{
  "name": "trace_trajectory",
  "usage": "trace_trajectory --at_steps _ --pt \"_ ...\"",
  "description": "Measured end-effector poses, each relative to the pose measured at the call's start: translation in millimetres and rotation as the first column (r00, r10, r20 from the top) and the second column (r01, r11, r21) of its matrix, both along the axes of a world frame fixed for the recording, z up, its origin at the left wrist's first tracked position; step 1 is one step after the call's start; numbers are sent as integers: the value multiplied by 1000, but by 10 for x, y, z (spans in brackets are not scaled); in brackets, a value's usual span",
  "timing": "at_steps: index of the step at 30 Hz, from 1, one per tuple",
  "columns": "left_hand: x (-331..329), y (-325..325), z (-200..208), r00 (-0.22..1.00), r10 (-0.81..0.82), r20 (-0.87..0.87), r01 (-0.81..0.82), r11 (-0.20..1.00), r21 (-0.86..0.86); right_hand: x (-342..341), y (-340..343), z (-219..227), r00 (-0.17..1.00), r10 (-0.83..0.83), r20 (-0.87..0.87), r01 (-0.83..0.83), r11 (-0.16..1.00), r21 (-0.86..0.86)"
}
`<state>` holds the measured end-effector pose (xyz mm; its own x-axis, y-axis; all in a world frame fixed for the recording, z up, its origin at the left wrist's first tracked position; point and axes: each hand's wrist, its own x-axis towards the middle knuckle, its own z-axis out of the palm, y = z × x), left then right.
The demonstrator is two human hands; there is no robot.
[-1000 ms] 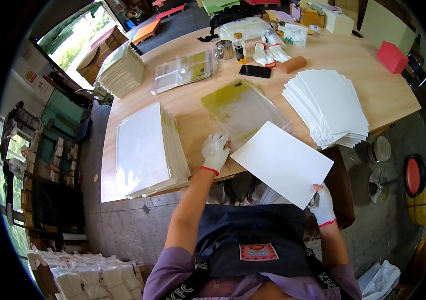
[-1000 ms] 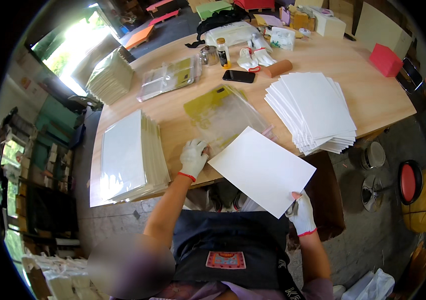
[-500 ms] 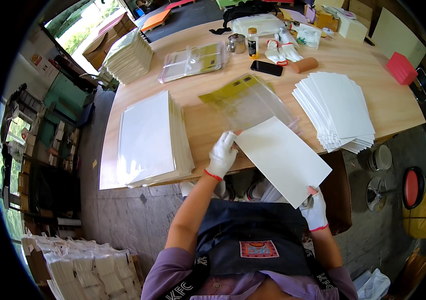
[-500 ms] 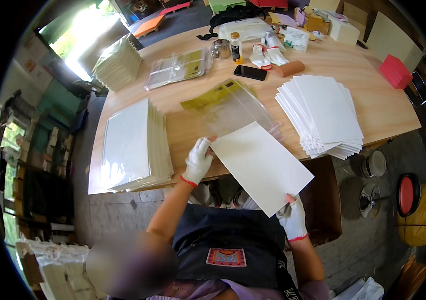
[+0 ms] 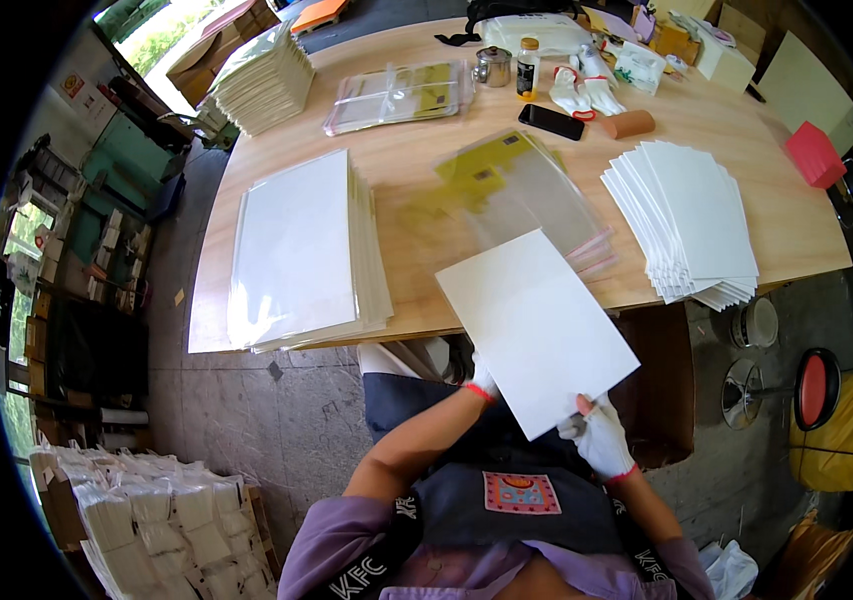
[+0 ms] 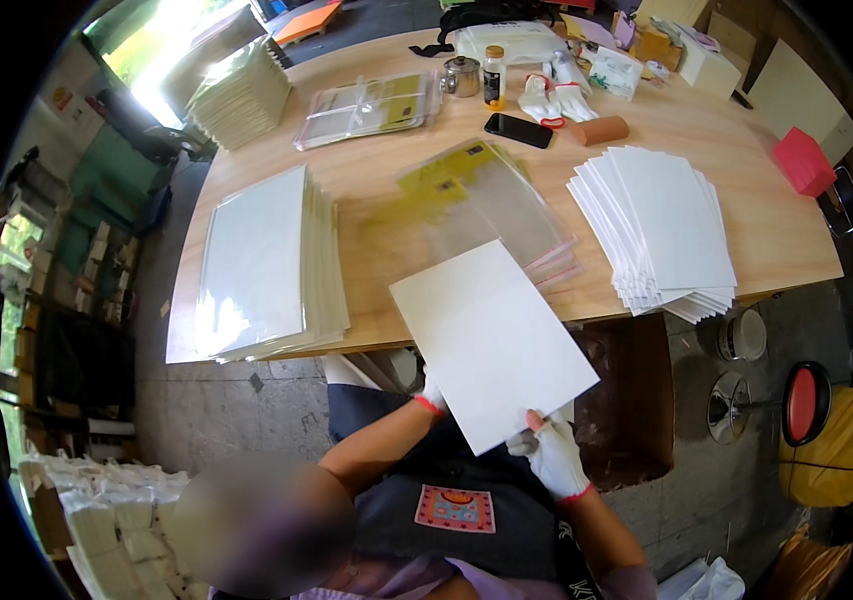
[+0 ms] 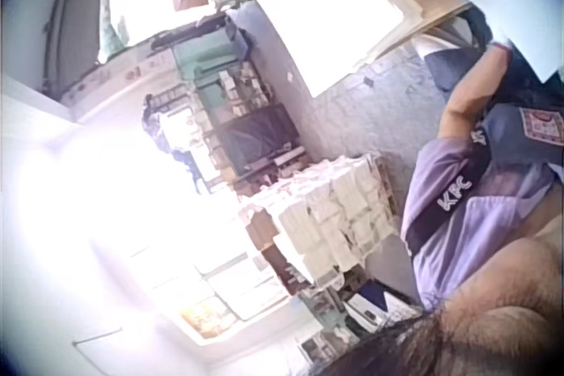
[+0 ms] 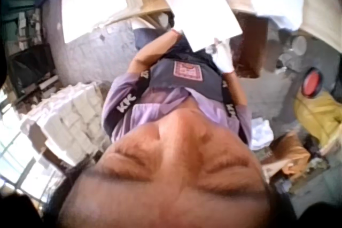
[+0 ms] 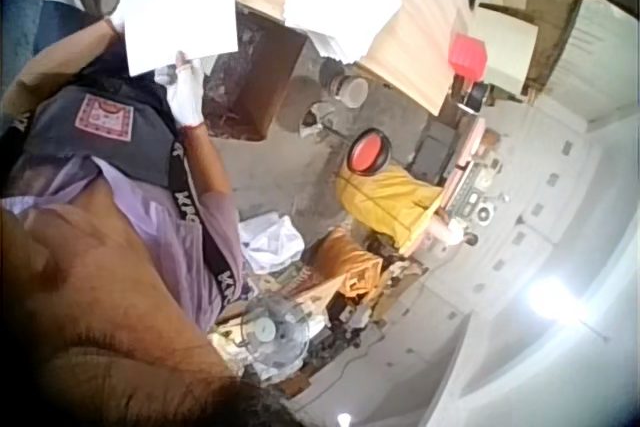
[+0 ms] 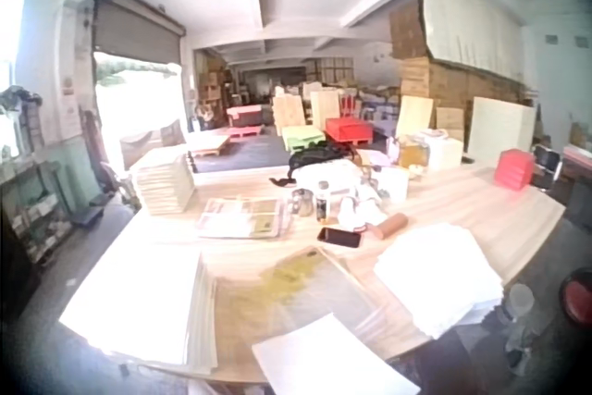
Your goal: The person repeatedly picks up white rectangular sheets and inserts them into clear plastic sleeves on a wooden table. The person stacks the completed packages to the left while continuing to process sheets from a pile on the right.
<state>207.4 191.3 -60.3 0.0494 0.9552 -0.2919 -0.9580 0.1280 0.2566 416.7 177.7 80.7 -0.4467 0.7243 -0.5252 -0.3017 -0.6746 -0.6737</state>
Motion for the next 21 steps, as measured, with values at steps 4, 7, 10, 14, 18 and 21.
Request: trace_trajectory --at_steps 4,7,10,14,18,21 --pt "300 -218 -519 134 186 -974 -49 982 181 -467 224 -631 975 -15 -222 -8 995 -104" --pt "365 -301 -64 816 98 -570 -236 956 -174 -923 499 -797 884 -200 -422 77 954 -291" --pt "140 -239 225 786 58 -616 -237 948 -214 -1019 517 -663 919 -123 -374 -8 944 -330" --pt "-202 -457 168 798 -112 -592 -37 972 -232 -955 475 -466 901 420 109 -430 898 91" --pt "-543 -637 344 612 -22 -790 -250 943 -220 -1184 469 -287 749 254 612 -634 541 552" --pt "-744 -686 439 443 -141 -885 -201 947 -251 -1366 466 -460 609 -115 785 -786 47 617"
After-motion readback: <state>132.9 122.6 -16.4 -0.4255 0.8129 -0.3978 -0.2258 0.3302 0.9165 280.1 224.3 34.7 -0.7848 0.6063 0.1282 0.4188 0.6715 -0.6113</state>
